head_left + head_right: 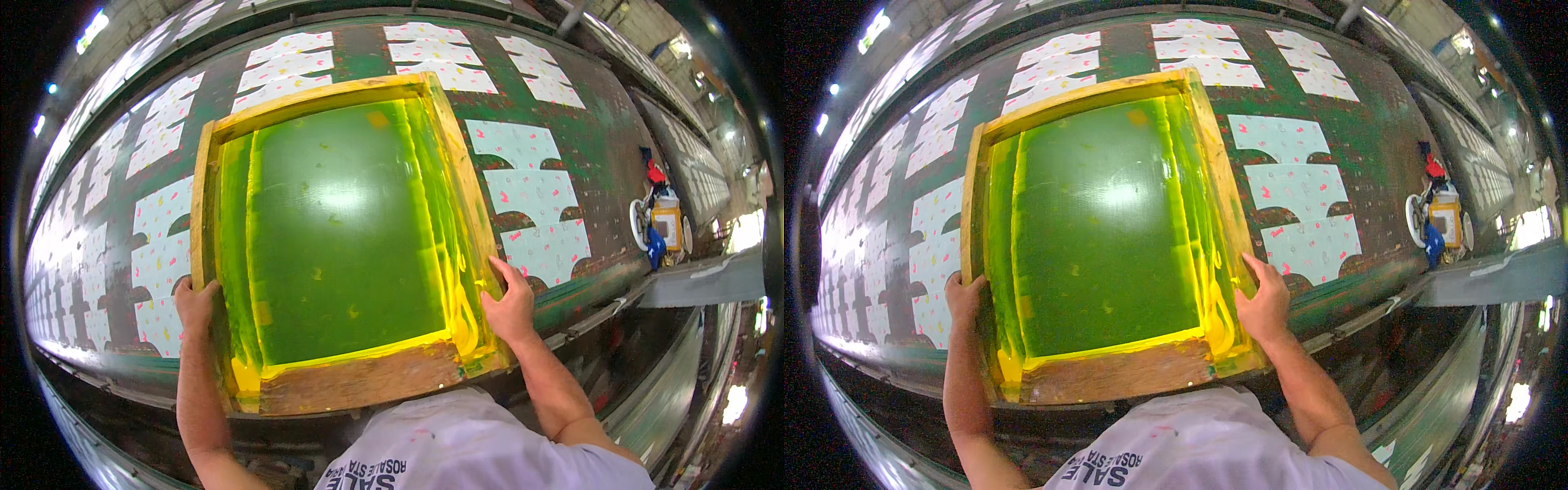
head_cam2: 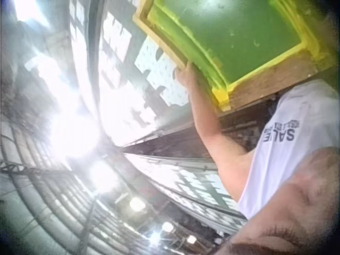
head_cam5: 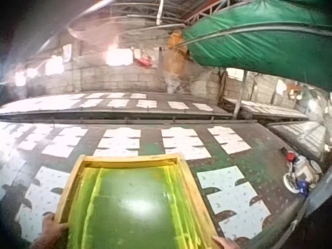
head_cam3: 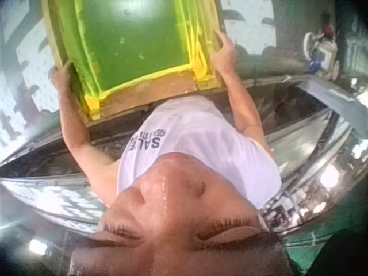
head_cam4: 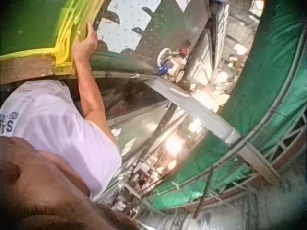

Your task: The person repeatedly uses a squeegee to spread a green viscous substance across a screen-printing frame. The person holds the frame with both hands and moves the squeegee back and forth to distribute the material evenly.

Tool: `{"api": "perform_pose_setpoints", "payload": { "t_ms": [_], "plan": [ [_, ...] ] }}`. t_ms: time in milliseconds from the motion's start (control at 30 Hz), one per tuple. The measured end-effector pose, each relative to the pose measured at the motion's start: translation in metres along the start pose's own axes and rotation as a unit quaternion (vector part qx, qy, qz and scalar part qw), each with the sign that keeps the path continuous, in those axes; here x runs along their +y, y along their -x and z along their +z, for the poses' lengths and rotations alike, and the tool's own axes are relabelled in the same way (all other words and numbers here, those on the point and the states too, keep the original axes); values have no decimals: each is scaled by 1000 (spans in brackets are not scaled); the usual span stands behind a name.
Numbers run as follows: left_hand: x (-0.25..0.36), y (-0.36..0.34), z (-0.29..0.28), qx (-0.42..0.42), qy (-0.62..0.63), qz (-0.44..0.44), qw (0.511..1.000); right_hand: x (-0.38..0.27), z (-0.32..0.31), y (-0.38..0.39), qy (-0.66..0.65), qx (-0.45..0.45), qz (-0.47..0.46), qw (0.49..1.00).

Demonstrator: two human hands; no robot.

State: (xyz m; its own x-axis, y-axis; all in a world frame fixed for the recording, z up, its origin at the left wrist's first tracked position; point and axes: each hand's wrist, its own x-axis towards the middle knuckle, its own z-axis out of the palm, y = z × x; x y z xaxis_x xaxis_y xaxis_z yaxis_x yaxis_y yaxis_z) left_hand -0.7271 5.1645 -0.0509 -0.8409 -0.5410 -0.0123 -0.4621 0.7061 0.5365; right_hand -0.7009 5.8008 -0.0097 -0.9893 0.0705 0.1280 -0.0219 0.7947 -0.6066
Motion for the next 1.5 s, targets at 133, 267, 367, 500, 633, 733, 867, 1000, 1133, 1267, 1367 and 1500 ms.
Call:
{"api": "perform_pose_setpoints", "payload": {
  "t_ms": [133,267,367,500,633,733,867,1000,1133,1267,1367,1500],
  "plan": [
    [0,-7,-6,3,-16,-3,1000,0,-26,-9,4,-13,-34,999],
    [28,-4,-4,-20,72,-19,997,17,-49,-26,3,-8,-21,1000],
    [73,16,18,-17,116,-42,992,58,-75,-40,1,-1,-4,1000],
    [144,50,54,-19,101,1,995,127,-110,-60,-8,24,12,1000],
    [215,98,112,16,128,14,992,212,-148,-75,-20,38,62,997],
    [270,134,143,34,35,19,999,271,-183,-79,-51,43,95,993],
    [338,180,186,40,-3,21,999,341,-224,-87,-80,51,121,988],
    [380,208,214,27,34,15,999,384,-251,-93,-110,59,139,982],
    [391,217,236,44,32,22,998,407,-271,-97,-117,63,129,983],
    [393,216,240,32,55,10,998,417,-280,-97,-105,49,129,985],
    [401,218,239,25,65,13,997,420,-280,-97,-101,42,122,986],
    [414,224,237,12,18,-1,1000,418,-282,-100,-123,29,149,981]
  ]
}}
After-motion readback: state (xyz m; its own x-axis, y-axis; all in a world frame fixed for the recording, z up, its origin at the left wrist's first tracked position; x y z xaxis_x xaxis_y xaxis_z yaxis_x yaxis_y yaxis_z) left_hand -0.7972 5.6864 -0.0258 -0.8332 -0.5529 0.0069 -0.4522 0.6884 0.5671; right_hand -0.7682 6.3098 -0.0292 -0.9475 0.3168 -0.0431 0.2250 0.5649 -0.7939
